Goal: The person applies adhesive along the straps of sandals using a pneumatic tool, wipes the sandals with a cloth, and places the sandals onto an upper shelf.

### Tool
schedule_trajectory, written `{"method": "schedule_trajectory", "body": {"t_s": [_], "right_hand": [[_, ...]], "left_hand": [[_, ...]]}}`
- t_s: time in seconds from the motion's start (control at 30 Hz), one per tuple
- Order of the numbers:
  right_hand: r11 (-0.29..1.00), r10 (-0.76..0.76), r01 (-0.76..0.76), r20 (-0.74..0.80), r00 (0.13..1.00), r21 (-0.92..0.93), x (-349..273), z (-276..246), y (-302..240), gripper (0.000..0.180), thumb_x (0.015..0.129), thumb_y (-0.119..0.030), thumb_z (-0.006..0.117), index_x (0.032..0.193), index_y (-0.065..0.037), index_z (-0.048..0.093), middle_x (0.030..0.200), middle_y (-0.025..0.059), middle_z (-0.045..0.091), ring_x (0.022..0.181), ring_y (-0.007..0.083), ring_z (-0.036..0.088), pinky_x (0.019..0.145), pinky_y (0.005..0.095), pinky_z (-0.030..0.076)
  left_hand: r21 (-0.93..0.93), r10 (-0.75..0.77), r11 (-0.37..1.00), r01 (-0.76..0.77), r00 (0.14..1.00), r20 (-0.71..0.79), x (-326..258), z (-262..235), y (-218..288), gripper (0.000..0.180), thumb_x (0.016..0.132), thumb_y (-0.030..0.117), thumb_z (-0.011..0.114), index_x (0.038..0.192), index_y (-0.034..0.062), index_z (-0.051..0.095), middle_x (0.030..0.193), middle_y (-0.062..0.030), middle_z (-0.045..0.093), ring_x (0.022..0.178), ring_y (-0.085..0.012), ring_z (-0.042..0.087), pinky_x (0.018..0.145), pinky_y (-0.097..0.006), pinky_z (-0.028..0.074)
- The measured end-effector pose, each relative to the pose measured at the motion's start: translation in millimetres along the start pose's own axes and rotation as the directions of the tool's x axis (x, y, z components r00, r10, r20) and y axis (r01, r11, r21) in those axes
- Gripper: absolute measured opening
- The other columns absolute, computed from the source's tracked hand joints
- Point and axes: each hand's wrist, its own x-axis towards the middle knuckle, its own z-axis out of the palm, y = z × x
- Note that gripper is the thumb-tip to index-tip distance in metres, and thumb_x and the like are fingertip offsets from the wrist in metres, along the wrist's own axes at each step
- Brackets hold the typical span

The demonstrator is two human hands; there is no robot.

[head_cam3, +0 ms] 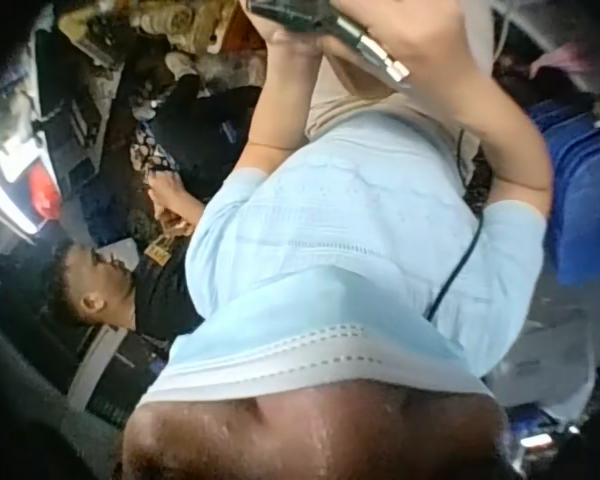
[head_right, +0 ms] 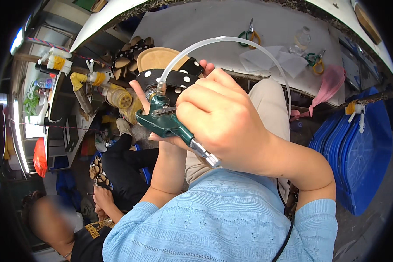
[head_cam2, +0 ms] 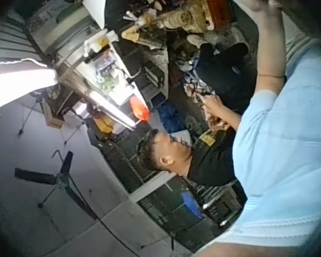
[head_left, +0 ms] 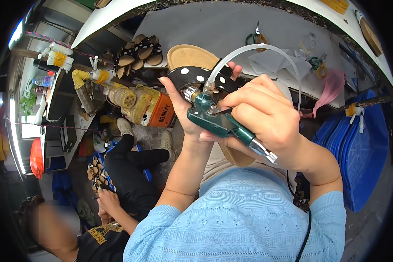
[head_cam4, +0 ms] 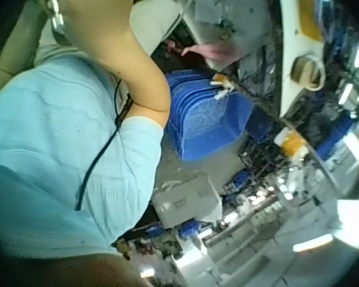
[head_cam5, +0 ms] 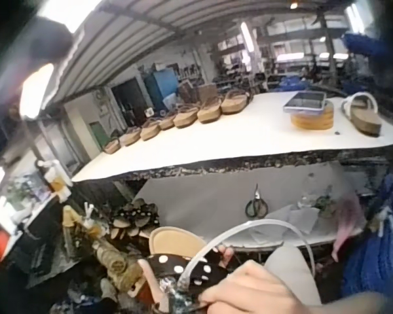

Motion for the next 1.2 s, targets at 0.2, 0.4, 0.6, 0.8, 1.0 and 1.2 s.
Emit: {"method": "schedule_trajectory", "body": {"t_s": [0.2,0.4,0.6,0.8,1.0,1.2], "right_hand": [[0.993,-0.098,0.096,-0.017,0.995,-0.069,-12,12,6,0.026,0.06,-0.017,0.075,0.071,-0.001,0.058,0.079,0.0097,0.059,0.069,0.0235,0.059,0.07,0.0359,0.046],[0.999,-0.032,0.032,0.008,0.999,0.015,-9,6,-3,0.023,0.059,-0.015,0.072,0.071,-0.002,0.056,0.075,0.0083,0.054,0.067,0.0228,0.054,0.065,0.0355,0.041],[0.999,-0.048,0.048,0.033,0.998,-0.022,-11,4,-7,0.024,0.059,-0.015,0.072,0.07,-0.003,0.053,0.071,0.0063,0.046,0.064,0.0219,0.049,0.062,0.0354,0.039],[1.0,-0.012,0.013,0.065,0.998,-0.019,-9,2,-10,0.024,0.06,-0.014,0.072,0.068,-0.004,0.051,0.07,0.0057,0.045,0.065,0.0217,0.05,0.062,0.0354,0.038],[0.998,-0.014,0.019,0.085,0.996,-0.054,-6,1,-5,0.025,0.06,-0.014,0.072,0.068,-0.004,0.051,0.07,0.0057,0.044,0.065,0.0222,0.049,0.062,0.0356,0.038],[0.995,-0.103,0.103,0.101,0.989,0.004,-11,1,2,0.023,0.057,-0.014,0.07,0.072,-0.002,0.056,0.085,0.0115,0.062,0.074,0.0268,0.06,0.071,0.0381,0.048]], "left_hand": [[0.007,0.017,1.0,-0.017,1.0,-0.018,-1,2,-7,0.11,0.087,0.089,0.03,0.137,-0.0075,0.051,0.136,-0.0301,0.056,0.125,-0.0389,0.058,0.108,-0.046,0.05],[-0.018,0.027,0.999,-0.029,0.994,-0.104,-2,7,-4,0.103,0.09,0.086,0.033,0.137,-0.0036,0.05,0.135,-0.0361,0.054,0.124,-0.0414,0.058,0.097,-0.046,0.057],[0.003,0.046,0.999,-0.046,0.986,-0.159,-4,14,-5,0.102,0.09,0.085,0.034,0.139,-0.0032,0.049,0.134,-0.0295,0.057,0.127,-0.0414,0.056,0.105,-0.05,0.051],[0.006,0.027,1.0,-0.026,0.993,-0.115,-6,7,-5,0.103,0.091,0.085,0.034,0.138,-0.0041,0.05,0.134,-0.031,0.057,0.128,-0.0412,0.055,0.106,-0.05,0.05],[0.0,0.021,1.0,-0.021,0.994,-0.106,0,3,-5,0.104,0.089,0.087,0.033,0.136,-0.0037,0.052,0.135,-0.0329,0.056,0.124,-0.0413,0.057,0.106,-0.05,0.05],[-0.022,0.093,0.995,-0.093,0.996,0.002,-1,2,1,0.099,0.09,0.082,0.04,0.14,-0.0029,0.046,0.134,-0.0212,0.057,0.123,-0.0358,0.059,0.107,-0.057,0.048]]}}
